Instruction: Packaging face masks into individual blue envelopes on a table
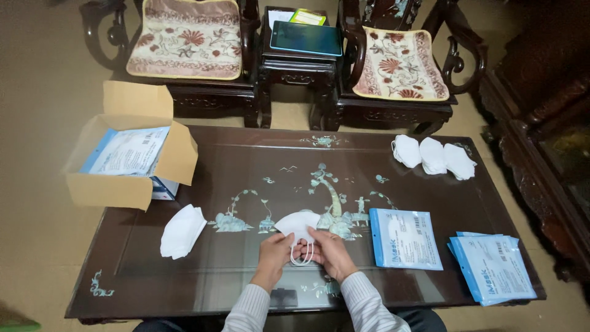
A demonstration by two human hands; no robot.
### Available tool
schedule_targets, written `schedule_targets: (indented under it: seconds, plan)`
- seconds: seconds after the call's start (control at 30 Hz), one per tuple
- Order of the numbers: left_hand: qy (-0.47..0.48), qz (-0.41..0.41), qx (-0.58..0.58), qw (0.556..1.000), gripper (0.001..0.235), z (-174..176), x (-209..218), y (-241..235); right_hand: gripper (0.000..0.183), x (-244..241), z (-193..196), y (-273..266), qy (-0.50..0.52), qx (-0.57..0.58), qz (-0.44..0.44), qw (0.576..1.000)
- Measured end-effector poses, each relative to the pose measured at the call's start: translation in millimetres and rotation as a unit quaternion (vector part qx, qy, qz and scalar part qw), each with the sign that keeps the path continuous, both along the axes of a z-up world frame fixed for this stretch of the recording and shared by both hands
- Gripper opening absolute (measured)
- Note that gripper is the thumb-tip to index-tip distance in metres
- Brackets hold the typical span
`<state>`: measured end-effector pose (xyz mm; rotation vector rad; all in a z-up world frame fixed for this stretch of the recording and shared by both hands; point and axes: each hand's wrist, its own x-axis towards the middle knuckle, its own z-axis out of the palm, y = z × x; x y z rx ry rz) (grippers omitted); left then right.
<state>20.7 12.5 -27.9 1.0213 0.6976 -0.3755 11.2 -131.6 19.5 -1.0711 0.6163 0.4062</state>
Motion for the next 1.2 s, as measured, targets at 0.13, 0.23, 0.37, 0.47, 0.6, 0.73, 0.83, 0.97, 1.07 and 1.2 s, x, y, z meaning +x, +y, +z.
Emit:
schedule_targets:
  seconds: [0.13,0.23,0.37,0.47,0.6,0.73,0.83,0.97,1.07,1.2]
  plan:
    - [0.026,-0.027,0.011,0.999,0.021,21,0,8,0.016,4,-22,-7,-0.005,0.005,0.018,1.000]
    - [0.039,-0.054,0.024,0.997,0.027,40,-7,12,0.015,1,-23,-2,-0.006,-0.027,-0.005,1.000]
    - [0.011,-0.052,0.007,0.999,0.015,31,-5,10,0.010,-1,-14,-2,-0.003,-0.023,-0.002,1.000]
    - [0.008,-0.056,0.011,0.998,0.015,33,-7,8,0.005,0,-27,-5,-0.005,-0.028,-0.008,1.000]
    - [0.002,-0.083,0.033,0.996,0.019,44,-11,12,0.004,1,-40,-8,-0.009,-0.020,-0.007,1.000]
    - [-0.005,-0.094,0.015,0.995,0.025,30,-9,13,0.007,-5,-29,-9,-0.036,-0.006,0.020,0.999]
    - [-0.019,-0.091,0.008,0.996,0.020,15,-9,15,0.016,-8,-36,-18,-0.061,0.019,0.048,0.997]
    - [-0.010,-0.088,-0.019,0.996,0.023,5,-9,16,0.033,-5,-25,-27,0.008,0.076,0.027,0.997]
    - [-0.022,-0.089,-0.019,0.996,0.033,5,-9,20,0.029,0,-57,-30,-0.008,0.035,0.034,0.999]
    - [-0.036,-0.027,-0.197,0.979,0.061,56,-16,23,0.019,1,-80,-18,-0.041,-0.034,-0.027,0.998]
